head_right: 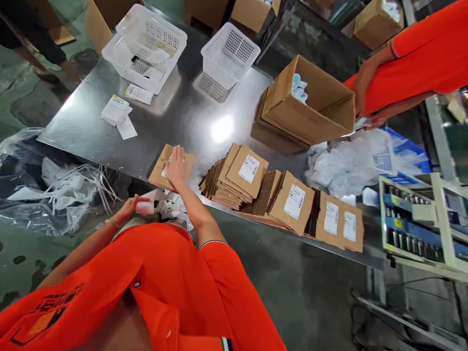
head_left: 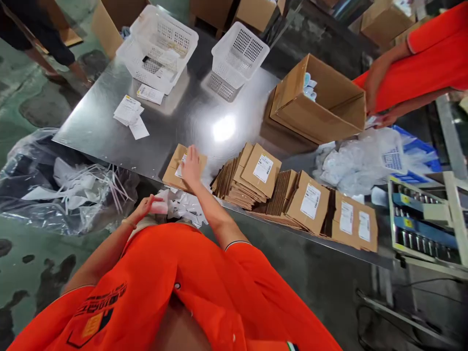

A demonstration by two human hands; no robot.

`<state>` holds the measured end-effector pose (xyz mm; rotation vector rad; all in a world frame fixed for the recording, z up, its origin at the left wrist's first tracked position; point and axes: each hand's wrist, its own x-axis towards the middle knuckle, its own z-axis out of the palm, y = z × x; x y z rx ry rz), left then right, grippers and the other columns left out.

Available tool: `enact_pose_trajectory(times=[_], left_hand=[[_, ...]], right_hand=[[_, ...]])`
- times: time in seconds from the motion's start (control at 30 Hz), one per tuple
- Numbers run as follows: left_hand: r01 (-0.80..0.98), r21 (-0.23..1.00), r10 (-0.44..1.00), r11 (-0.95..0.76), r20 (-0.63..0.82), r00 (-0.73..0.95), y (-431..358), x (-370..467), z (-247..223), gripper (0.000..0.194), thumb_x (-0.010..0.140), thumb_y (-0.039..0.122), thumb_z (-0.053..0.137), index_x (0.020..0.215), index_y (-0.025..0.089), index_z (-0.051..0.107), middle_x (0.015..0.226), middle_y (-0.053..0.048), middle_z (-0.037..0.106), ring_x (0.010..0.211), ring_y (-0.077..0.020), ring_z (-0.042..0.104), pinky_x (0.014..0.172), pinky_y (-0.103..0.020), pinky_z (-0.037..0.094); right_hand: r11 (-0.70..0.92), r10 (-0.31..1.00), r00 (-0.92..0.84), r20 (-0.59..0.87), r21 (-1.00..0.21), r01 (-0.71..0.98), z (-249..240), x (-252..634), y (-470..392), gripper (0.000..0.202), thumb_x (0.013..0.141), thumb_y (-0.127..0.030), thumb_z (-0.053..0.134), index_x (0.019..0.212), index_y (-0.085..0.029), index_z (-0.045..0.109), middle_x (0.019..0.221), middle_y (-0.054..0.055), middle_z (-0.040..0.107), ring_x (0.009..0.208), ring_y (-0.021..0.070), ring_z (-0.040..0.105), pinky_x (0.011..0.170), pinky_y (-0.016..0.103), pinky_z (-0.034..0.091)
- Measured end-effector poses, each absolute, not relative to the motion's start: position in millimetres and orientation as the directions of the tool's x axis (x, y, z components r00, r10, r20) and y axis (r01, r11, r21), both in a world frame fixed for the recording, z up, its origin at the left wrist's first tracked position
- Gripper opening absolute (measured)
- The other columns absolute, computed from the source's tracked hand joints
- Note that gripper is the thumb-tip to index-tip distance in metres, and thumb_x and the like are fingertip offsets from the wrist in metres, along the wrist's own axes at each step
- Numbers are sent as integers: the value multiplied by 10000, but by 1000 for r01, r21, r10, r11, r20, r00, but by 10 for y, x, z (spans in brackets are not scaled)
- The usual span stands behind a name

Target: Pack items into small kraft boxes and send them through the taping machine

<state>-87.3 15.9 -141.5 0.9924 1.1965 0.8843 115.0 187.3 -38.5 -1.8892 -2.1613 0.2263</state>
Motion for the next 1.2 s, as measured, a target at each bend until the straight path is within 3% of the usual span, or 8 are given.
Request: enact_pose_trajectory(times=[0.1,0.3,0.47,0.67,0.8,0.9,1.03,1.2], left_hand=[[44,966,966,253,-255,45,367,-890,-1229,561,794,684,778,970,157,855,948,-121,837,955,-331,761,862,-397,614],[240,948,978,210,-202,-60,921,-669,-881,712,739,289,802,1434,135,774,1380,-181,805,1334,-414,719,1186,-494,538],[247,947,976,204,-216,22,822,-529,-812,695,763,388,834,1397,107,795,1444,-212,775,1440,-449,661,1277,-518,463],[-4,998,977,57,-55,208,569,-546,-624,751,762,758,867,1220,163,854,1320,-166,828,1316,-396,720,1177,-461,562],[-96,991,963,96,-68,260,424,-560,-485,805,626,607,1015,1280,182,814,1315,-139,814,1126,-327,762,1012,-421,637],[-194,975,975,111,-68,212,311,-554,-421,786,639,428,1004,1355,192,782,1350,-120,793,1103,-286,757,968,-374,635],[-436,889,986,140,-167,-23,313,-646,-486,839,605,277,984,1399,181,732,1165,-77,809,1027,-257,758,948,-367,617],[-665,728,829,168,-470,-305,374,-911,-743,647,746,292,972,1300,180,656,880,-5,730,851,-192,720,842,-307,585]], right_hand=[[233,967,-251,-30,-277,932,-442,1120,1804,775,1108,-389,536,1779,-59,331,1874,245,249,1779,327,172,1426,542,180],[-269,961,274,-32,-332,904,-337,1645,1729,664,1132,-324,443,1703,16,424,1814,330,332,1725,363,338,1385,553,309],[-356,920,385,-70,-556,751,-372,1641,1447,463,1056,-280,533,1458,-73,634,1429,297,714,1367,395,697,1132,518,582],[-220,862,438,254,-591,776,630,2778,1296,447,1107,-360,438,1482,-172,592,1349,212,722,1274,386,714,1098,568,573],[-370,736,600,313,-557,744,1238,3511,1151,460,1100,-422,476,1402,-140,676,1395,293,676,1315,394,680,1068,569,562],[-166,865,405,297,-593,788,975,3106,1035,421,1035,-465,627,1316,-172,737,1387,249,691,1311,353,665,1014,484,571],[123,885,-444,-141,-848,515,48,1855,749,223,821,-361,844,951,-191,781,992,52,755,992,245,686,862,337,552],[-86,866,-439,-241,-935,343,-526,1056,526,189,797,-291,763,742,-219,597,653,-76,510,675,135,488,698,264,426]])
